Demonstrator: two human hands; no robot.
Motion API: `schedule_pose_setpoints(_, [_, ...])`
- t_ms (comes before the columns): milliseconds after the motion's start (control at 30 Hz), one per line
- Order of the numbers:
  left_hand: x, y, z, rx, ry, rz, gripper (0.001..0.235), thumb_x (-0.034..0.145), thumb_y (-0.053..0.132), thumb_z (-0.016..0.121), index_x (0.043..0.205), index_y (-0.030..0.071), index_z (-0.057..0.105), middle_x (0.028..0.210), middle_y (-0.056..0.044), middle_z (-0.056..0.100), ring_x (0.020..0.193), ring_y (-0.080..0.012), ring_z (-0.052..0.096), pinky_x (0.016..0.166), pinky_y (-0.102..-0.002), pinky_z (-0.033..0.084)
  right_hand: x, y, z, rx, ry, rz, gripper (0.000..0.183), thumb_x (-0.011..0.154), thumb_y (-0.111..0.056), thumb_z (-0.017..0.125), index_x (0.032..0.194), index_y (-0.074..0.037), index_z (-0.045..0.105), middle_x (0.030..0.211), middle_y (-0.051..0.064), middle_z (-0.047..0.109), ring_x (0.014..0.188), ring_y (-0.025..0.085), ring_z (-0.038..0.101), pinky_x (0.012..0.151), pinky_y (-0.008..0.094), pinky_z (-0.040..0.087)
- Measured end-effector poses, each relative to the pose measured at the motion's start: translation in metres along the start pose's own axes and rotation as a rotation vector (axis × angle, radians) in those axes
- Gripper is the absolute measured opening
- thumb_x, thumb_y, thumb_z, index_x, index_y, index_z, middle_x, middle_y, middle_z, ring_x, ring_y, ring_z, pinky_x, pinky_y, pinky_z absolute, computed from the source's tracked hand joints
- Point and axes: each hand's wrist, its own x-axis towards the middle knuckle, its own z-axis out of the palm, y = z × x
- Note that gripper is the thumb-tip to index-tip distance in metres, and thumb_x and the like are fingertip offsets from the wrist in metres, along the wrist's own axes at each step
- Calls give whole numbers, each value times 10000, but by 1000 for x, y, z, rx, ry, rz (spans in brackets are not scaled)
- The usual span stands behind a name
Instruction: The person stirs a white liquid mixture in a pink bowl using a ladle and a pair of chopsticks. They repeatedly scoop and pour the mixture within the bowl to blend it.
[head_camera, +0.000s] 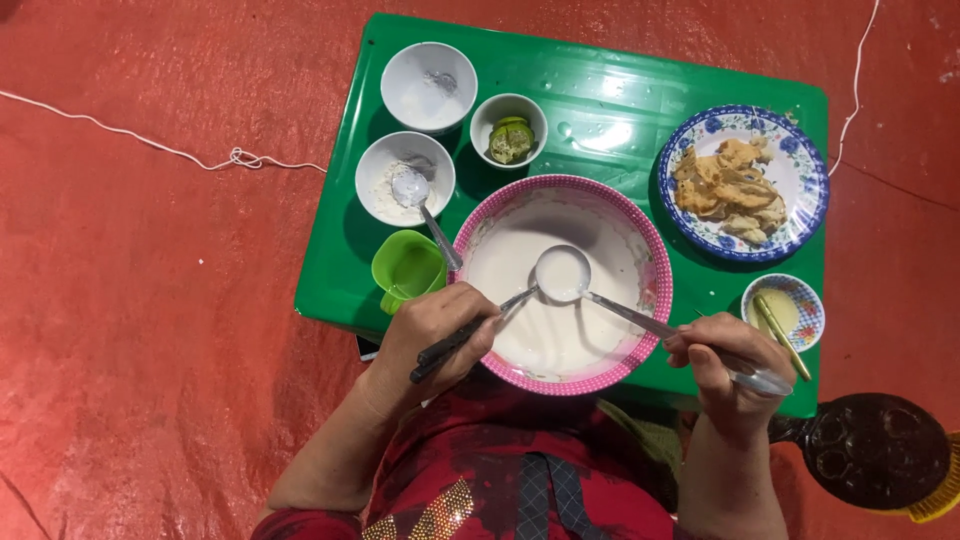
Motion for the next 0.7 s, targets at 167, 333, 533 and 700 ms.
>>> schedule_pose_setpoints(167, [-1, 1, -1, -21, 10, 15, 235, 1042, 195, 526, 906, 35, 631, 820, -84, 656, 702, -228, 648, 607, -344, 488, -4, 3, 0, -8, 37, -4, 181, 990, -156, 617, 1007, 19, 660, 798, 156, 702, 605, 189, 666, 561, 246, 555])
schedule_pose_setpoints(333, [-2, -1, -1, -30, 9, 4, 221, 1038, 196, 532, 917, 40, 632, 830, -83, 660, 712, -227, 653, 613, -341, 494, -4, 2, -1, -34, 34, -4, 178, 983, -150, 616, 990, 22, 659, 781, 163, 696, 594, 198, 677, 557, 251, 558])
schedule_pose_setpoints(533, [0, -2, -1, -20, 7, 6, 217, 1032, 188, 539, 910, 35, 633, 820, -87, 659, 696, -223, 653, 595, -333, 496, 0, 0, 0, -43, 21, -15, 177, 995, -151, 606, 992, 18, 659, 784, 151, 701, 593, 190, 672, 555, 249, 555])
schedule_pose_setpoints(700, [1, -2, -1, -27, 1, 7, 224, 1037, 188, 523, 919, 32, 633, 834, -93, 660, 732, -238, 664, 634, -346, 506, 0, 1, 0, -48, 39, 6, 175, 984, -142, 605, 976, 23, 661, 754, 164, 686, 588, 201, 670, 547, 250, 548])
